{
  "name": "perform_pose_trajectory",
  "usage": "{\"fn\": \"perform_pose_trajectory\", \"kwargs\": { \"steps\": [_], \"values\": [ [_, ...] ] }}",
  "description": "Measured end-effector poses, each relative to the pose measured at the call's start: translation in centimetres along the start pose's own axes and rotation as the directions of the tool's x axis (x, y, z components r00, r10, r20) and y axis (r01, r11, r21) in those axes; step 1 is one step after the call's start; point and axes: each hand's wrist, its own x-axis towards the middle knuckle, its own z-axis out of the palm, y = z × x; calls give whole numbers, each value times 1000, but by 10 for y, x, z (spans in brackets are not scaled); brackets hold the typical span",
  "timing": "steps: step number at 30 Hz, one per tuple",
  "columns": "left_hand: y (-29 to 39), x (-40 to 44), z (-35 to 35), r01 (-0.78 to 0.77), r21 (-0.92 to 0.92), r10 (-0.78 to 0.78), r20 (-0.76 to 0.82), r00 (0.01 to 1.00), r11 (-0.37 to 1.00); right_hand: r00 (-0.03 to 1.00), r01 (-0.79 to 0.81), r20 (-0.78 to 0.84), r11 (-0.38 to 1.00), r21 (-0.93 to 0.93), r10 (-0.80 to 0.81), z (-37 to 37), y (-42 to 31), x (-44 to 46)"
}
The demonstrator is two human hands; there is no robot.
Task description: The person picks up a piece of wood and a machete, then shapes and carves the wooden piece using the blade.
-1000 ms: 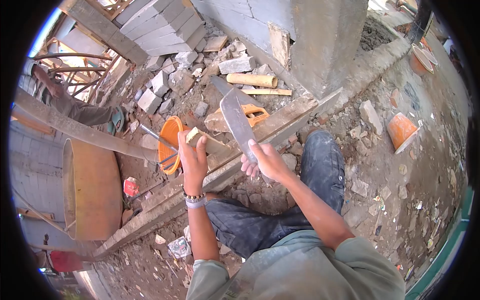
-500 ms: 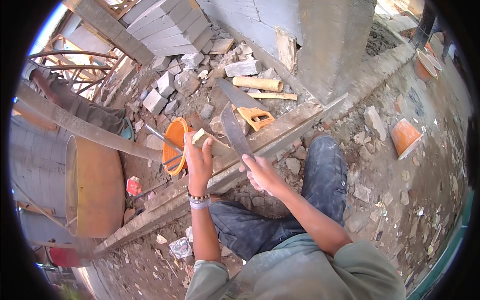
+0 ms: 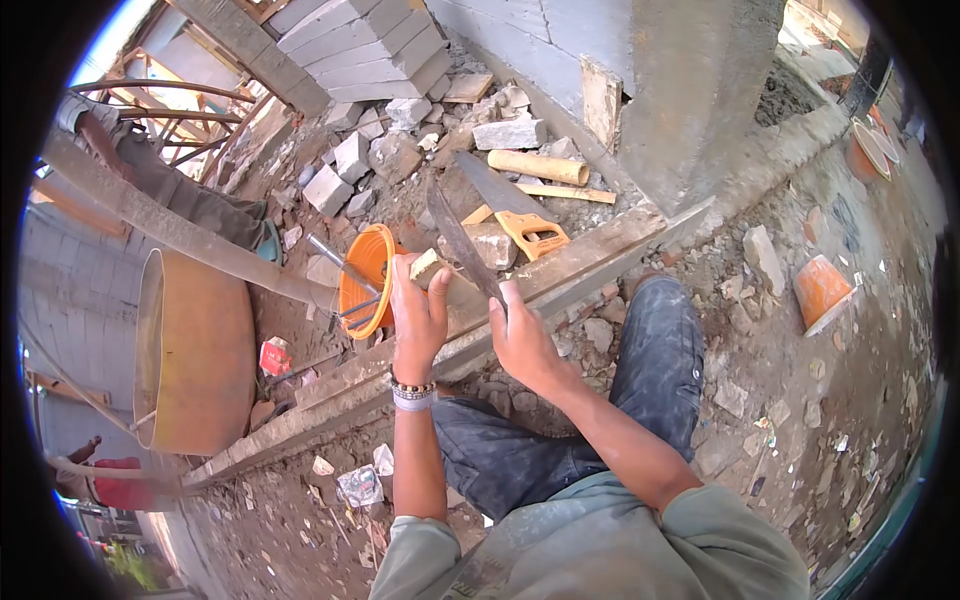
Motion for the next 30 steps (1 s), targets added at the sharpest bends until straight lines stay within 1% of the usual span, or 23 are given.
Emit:
{"fn": "perform_pose_trajectory", "kwargs": {
  "steps": [2, 5, 6, 9, 11, 14, 17, 20, 23, 26, 29, 30],
  "values": [
    [-1, 0, 0, -12, 11, 12, -7, 1000, 1000, 998, 61, -16, 998, -35, -61, 1, -3, -1],
    [3, 0, -1, -34, -9, 34, -28, 999, 999, 993, -49, 98, 993, -106, 59, 6, 1, -3],
    [6, 1, 0, -49, -25, 48, -35, 998, 998, 993, -44, 103, 993, -109, 55, 8, 2, -5],
    [1, 1, 1, 22, -68, -23, -8, 1000, 997, 997, -22, 77, 993, -118, 31, 2, 2, 0],
    [1, 0, 3, 7, -50, -7, -9, 1000, 999, 998, -4, 67, 996, -94, 10, -1, -3, -1],
    [3, -3, 1, -14, -32, 13, -26, 1000, 999, 997, 78, -15, 996, -40, -78, -6, -20, -1],
    [4, -2, 1, -14, -40, 13, -23, 1000, 999, 997, 8, 76, 993, -114, 1, -1, -8, 1],
    [7, 0, 1, -27, -34, 26, -31, 999, 999, 987, -71, 135, 989, -133, 89, -3, 5, 1],
    [1, -4, 0, 9, 31, -9, 1, 1000, 999, 996, -84, 25, 993, -81, 86, 3, 29, 0],
    [7, -2, 0, -43, -2, 43, -42, 998, 999, 998, -35, -54, 998, 50, 37, -6, 14, 3],
    [6, -2, 0, -24, -33, 24, -25, 999, 999, 993, 87, -89, 988, 127, -76, -19, -22, 7],
    [6, -3, 0, -28, -29, 27, -27, 999, 999, 997, 58, -50, 994, 92, -54, -16, -22, 6]
  ]
}}
